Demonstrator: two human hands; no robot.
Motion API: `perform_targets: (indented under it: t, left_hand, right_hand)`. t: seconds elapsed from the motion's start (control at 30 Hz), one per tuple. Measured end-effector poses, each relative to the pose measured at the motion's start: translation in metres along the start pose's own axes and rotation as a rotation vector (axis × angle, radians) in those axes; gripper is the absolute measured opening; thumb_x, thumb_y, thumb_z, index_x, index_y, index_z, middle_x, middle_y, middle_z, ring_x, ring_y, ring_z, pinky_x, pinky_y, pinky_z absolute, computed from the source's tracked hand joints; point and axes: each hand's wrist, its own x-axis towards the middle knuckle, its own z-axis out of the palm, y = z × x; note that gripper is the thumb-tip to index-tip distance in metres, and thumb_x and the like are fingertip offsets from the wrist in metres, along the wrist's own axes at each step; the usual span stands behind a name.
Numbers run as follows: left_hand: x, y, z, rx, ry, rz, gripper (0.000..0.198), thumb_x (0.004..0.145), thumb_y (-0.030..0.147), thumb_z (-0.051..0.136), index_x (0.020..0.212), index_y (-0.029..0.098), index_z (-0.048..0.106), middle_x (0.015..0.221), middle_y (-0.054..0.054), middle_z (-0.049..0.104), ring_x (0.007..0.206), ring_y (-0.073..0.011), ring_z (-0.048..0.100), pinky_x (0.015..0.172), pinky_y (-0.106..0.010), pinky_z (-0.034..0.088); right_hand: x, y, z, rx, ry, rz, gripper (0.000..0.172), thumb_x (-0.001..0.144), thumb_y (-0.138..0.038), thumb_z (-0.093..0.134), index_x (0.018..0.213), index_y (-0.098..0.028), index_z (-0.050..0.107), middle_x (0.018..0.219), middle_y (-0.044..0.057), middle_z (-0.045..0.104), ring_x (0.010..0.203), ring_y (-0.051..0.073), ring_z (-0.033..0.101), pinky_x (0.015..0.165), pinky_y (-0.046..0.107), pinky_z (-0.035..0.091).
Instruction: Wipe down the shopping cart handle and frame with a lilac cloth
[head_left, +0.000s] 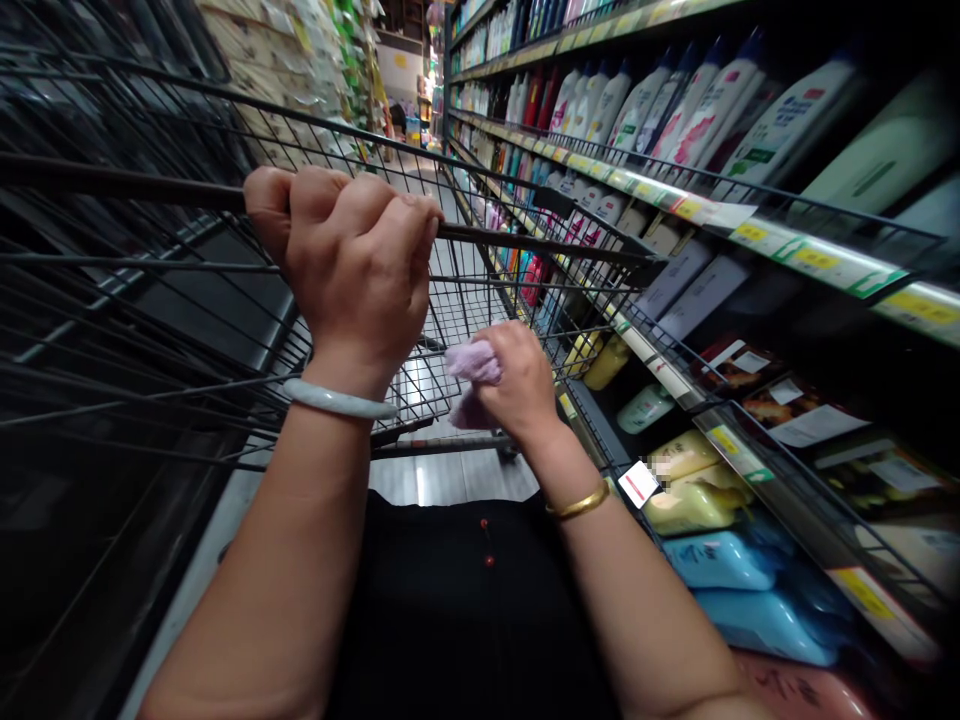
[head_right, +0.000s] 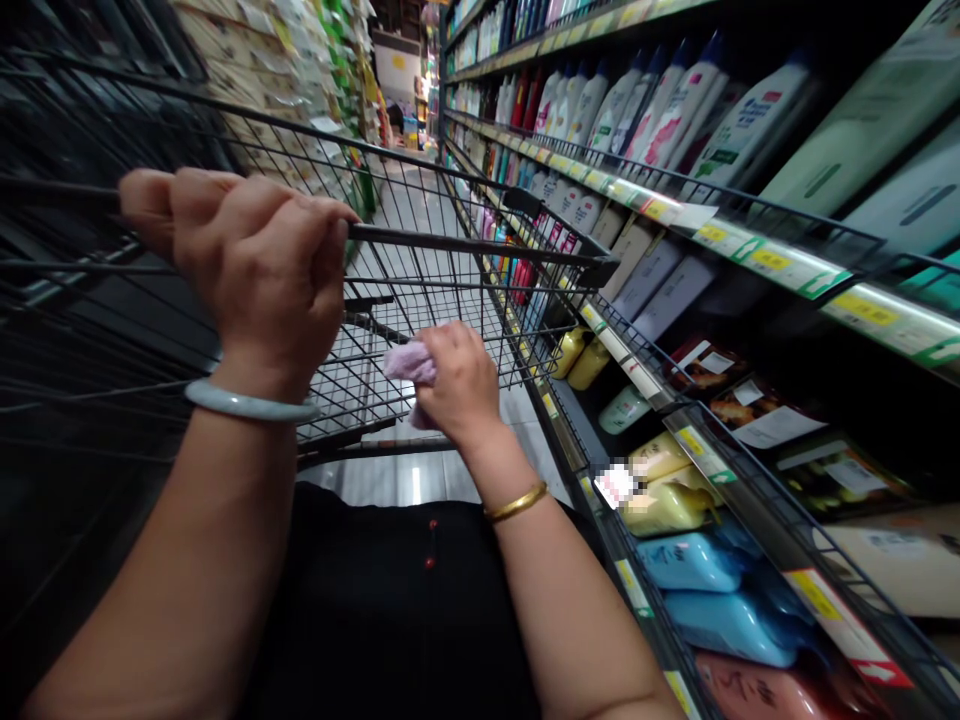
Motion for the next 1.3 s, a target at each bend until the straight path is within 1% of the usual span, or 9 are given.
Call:
perform_targets:
  t: [0.17,0.27,0.43,0.67,0.77,0.93,1.03,1.17,1.3]
  left_hand:
    - [-0.001,0.001,-0.004,0.061,-0.016,0.042,0.045,0.101,0.058,0.033,0.102,0.035,0.072,0.109,-0.005,0.074,0.114,-0.0351,0.051,0.109,-0.066,0.024]
    - [-0.001,0.002,-0.004,0.026,-0.011,0.02,0.042,0.1,0.058,0.037,0.098,0.036,0.072,0.11,-0.005,0.074,0.113,-0.0352,0.05,0.11,-0.066,0.022]
    - [0.0,0.002,-0.003,-0.076,-0.016,-0.033,0.038,0.096,0.059,0.039,0.093,0.04,0.071,0.105,-0.005,0.074,0.119,-0.0387,0.046,0.115,-0.066,0.014]
    - [0.002,0.003,-0.004,-0.026,-0.035,-0.03,0.041,0.096,0.06,0.039,0.096,0.038,0.074,0.107,-0.006,0.074,0.116,-0.0383,0.049,0.112,-0.069,0.018]
    - [0.001,0.003,-0.004,0.029,-0.022,0.001,0.044,0.099,0.059,0.036,0.097,0.036,0.074,0.107,-0.006,0.074,0.114,-0.0363,0.051,0.11,-0.068,0.022]
    - [0.0,0.001,-0.003,0.0,-0.027,-0.017,0.046,0.098,0.061,0.034,0.101,0.037,0.074,0.111,-0.005,0.074,0.12,-0.0371,0.048,0.114,-0.065,0.016]
    - [-0.001,0.0,-0.003,-0.064,-0.052,-0.035,0.043,0.095,0.064,0.037,0.103,0.04,0.072,0.113,-0.004,0.072,0.124,-0.0386,0.044,0.116,-0.063,0.011]
    - [-0.002,-0.001,-0.001,0.012,-0.006,0.049,0.044,0.101,0.058,0.037,0.101,0.033,0.073,0.107,-0.006,0.072,0.115,-0.0329,0.047,0.11,-0.063,0.02]
    - [-0.003,0.001,-0.004,0.04,-0.015,0.056,0.042,0.103,0.056,0.039,0.098,0.029,0.071,0.105,-0.006,0.071,0.114,-0.0302,0.048,0.109,-0.061,0.022]
  right_hand:
    - [0.003,0.049,-0.014,0.05,0.271,0.229,0.025,0.072,-0.021,0.068,0.097,-0.023,0.063,0.1,0.005,0.066,0.096,0.025,0.062,0.089,0.042,0.053]
    - [0.001,0.047,-0.013,-0.005,0.258,0.227,0.025,0.071,-0.02,0.066,0.096,-0.024,0.063,0.098,0.005,0.065,0.093,0.025,0.061,0.086,0.041,0.053]
    - [-0.002,0.019,-0.005,-0.035,0.058,0.016,0.035,0.069,-0.01,0.06,0.102,-0.023,0.065,0.101,0.007,0.066,0.098,0.026,0.061,0.088,0.041,0.054]
    - [0.001,0.06,-0.012,0.028,0.322,0.224,0.024,0.072,-0.022,0.068,0.096,-0.023,0.062,0.098,0.006,0.066,0.094,0.025,0.061,0.088,0.043,0.053]
    - [-0.001,0.046,-0.004,0.02,0.319,0.175,0.025,0.072,-0.019,0.066,0.096,-0.023,0.062,0.098,0.005,0.066,0.092,0.024,0.061,0.085,0.04,0.053]
    - [-0.004,0.007,0.007,0.044,0.094,-0.09,0.036,0.07,-0.01,0.062,0.103,-0.024,0.063,0.101,0.006,0.067,0.097,0.024,0.061,0.088,0.04,0.054]
    - [0.001,0.019,0.002,0.083,0.231,-0.056,0.029,0.074,-0.015,0.064,0.102,-0.024,0.062,0.102,0.005,0.066,0.098,0.025,0.061,0.09,0.042,0.053]
    - [0.007,0.038,-0.002,0.092,0.504,0.11,0.024,0.079,-0.03,0.071,0.1,-0.025,0.061,0.099,0.004,0.063,0.093,0.024,0.06,0.086,0.042,0.053]
    - [0.006,0.013,0.01,0.089,0.378,-0.042,0.024,0.08,-0.018,0.067,0.103,-0.024,0.062,0.101,0.006,0.064,0.097,0.024,0.061,0.086,0.041,0.054]
